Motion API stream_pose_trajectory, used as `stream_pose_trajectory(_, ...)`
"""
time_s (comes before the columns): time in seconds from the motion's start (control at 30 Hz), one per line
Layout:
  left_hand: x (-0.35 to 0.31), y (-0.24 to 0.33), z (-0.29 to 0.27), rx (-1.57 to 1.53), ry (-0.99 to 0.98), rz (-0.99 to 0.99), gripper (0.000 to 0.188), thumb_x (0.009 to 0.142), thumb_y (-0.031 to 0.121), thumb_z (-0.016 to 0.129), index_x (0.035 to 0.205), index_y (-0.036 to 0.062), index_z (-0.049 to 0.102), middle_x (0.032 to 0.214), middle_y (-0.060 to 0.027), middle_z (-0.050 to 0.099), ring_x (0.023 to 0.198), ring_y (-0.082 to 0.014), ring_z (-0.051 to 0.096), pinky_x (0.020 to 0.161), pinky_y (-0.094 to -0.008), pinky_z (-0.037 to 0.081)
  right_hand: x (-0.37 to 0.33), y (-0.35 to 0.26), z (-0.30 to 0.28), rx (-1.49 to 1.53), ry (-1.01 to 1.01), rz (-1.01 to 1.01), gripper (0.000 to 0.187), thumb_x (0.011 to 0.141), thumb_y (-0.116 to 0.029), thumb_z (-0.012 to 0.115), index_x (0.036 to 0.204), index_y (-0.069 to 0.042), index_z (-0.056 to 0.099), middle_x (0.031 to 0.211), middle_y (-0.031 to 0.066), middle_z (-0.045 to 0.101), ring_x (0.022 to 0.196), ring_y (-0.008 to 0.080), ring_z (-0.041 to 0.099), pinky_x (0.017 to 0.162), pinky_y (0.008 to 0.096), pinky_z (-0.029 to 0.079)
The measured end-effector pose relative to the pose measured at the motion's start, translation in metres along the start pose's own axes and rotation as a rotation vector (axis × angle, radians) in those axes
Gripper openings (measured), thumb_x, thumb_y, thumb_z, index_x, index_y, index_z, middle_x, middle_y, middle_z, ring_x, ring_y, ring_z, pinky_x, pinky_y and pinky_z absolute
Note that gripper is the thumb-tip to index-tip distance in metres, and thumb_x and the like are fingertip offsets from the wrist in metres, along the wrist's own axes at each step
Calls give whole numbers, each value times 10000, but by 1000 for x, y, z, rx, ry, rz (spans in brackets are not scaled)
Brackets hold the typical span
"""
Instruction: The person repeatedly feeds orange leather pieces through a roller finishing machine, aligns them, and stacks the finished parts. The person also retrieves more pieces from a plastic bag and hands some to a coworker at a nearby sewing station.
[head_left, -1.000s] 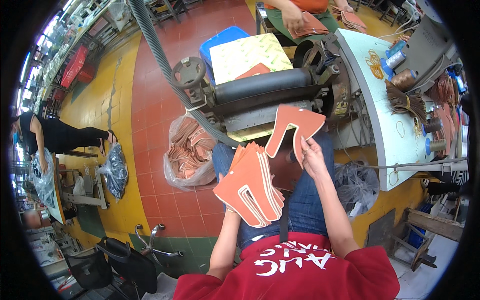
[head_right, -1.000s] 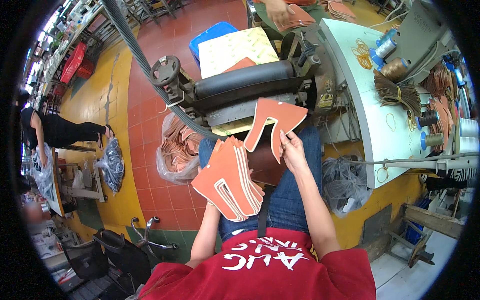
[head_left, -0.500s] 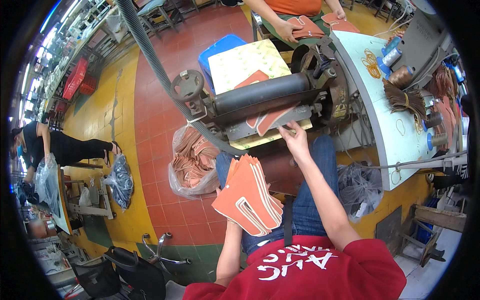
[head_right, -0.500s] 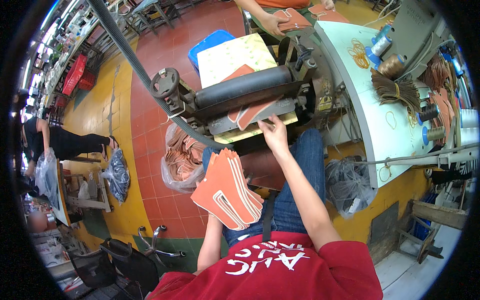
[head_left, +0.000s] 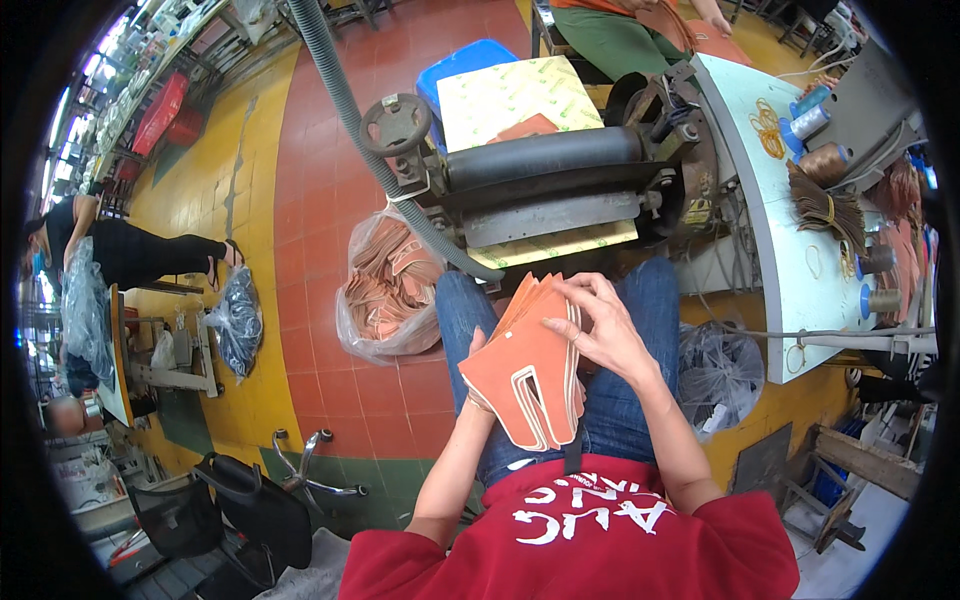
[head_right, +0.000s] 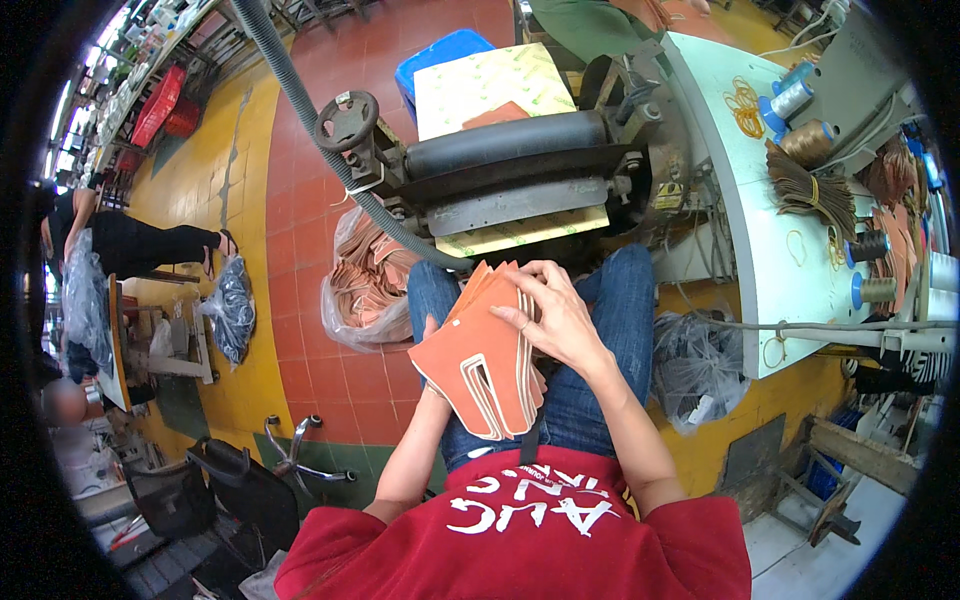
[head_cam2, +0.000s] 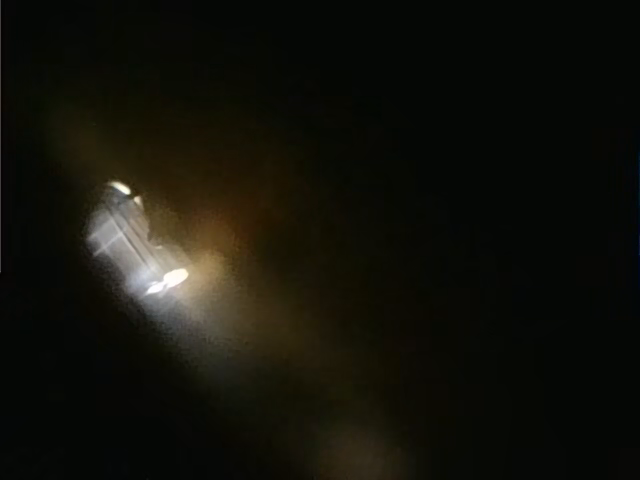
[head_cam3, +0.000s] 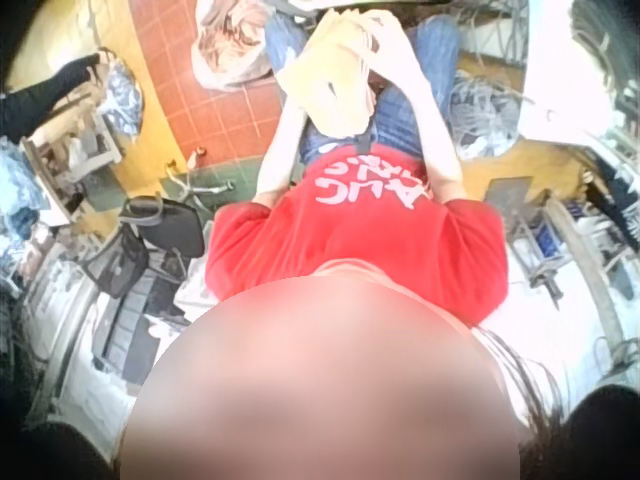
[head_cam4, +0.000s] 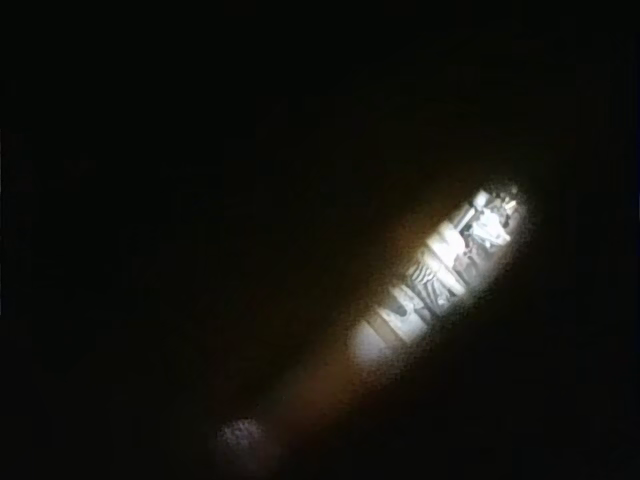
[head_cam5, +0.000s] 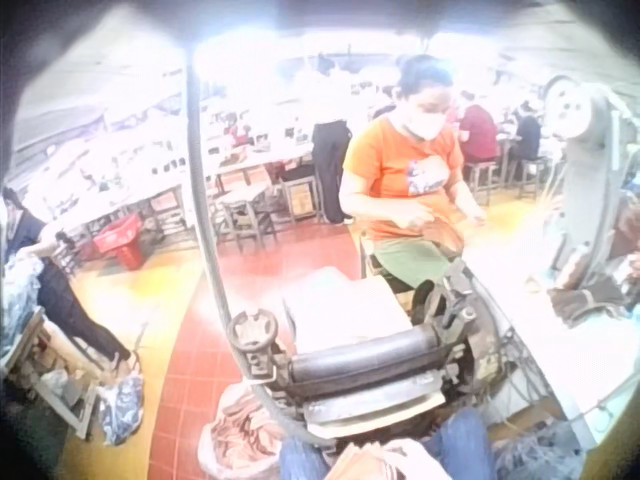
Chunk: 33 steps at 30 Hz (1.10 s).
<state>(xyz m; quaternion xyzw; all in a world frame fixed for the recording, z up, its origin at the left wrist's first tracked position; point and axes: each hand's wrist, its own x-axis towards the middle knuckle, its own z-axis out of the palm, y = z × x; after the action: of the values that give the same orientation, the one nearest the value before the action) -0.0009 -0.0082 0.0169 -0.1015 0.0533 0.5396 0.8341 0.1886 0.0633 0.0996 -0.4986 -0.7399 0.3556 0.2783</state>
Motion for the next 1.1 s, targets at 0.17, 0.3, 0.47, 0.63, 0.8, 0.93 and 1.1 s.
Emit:
stream_pose_trajectory(0.17, -1, -1, 1, -3, 1, -3, 819, 863, 599, 453, 1433, 39, 271, 1423, -207, 363, 1274, -377, 411, 1050, -491, 362, -4, -10, -1, -102, 141, -100, 340, 751, -257, 743, 989, -33, 650, 1074, 128, 553, 978, 267, 553, 811, 368, 485)
stream_pose_trajectory(0.3, -7, 0, -7, -33, 22, 22, 820, 862, 599, 454, 1434, 40, 269, 1424, -207, 360, 1276, -376, 409, 1051, -491, 361, -17, -21, 5, -144, 228, -348, 236, 714, -154, 758, 845, -29, 607, 985, 103, 602, 870, 253, 588, 735, 357, 505)
stream_pose_trajectory(0.47, -12, 0, -20, -70, 44, 41, 822, 862, 598, 455, 1435, 40, 266, 1426, -207, 357, 1278, -376, 407, 1052, -491, 360, -32, -24, -1, 498, -266, 191, 201, 860, -128, 665, 902, 31, 551, 684, 85, 636, 554, 82, 587, 496, 242, 450)
stream_pose_trajectory(0.63, -8, 0, -41, -103, 59, 78, 823, 861, 598, 456, 1436, 41, 263, 1428, -207, 354, 1280, -376, 404, 1053, -491, 359, -38, -10, -7, 652, -284, 248, 236, 899, -98, 610, 1080, 26, 523, 768, 87, 655, 616, 91, 614, 535, 244, 480)
stream_pose_trajectory(0.8, -8, 6, -54, -116, 77, 141, 824, 861, 598, 458, 1437, 42, 260, 1430, -206, 351, 1282, -375, 401, 1054, -492, 358, -21, 34, -9, 1061, 238, 329, 212, 936, -121, 560, 1115, -16, 520, 853, 59, 641, 604, 111, 599, 554, 239, 514)
stream_pose_trajectory(0.93, -16, 22, -50, -105, 72, 203, 826, 861, 597, 459, 1438, 42, 258, 1432, -206, 348, 1284, -375, 399, 1055, -492, 357, 5, 90, 8, 1256, 426, 571, 197, 934, -149, 571, 1095, -42, 536, 780, 22, 622, 614, 79, 596, 557, 203, 524)
stream_pose_trajectory(1.1, -31, 35, -39, -75, 76, 254, 827, 860, 597, 460, 1439, 43, 256, 1434, -206, 345, 1286, -375, 397, 1056, -492, 356, 17, 122, 27, 1228, 441, 652, 148, 933, -155, 574, 1036, -49, 561, 792, 16, 619, 638, 69, 600, 578, 198, 533)
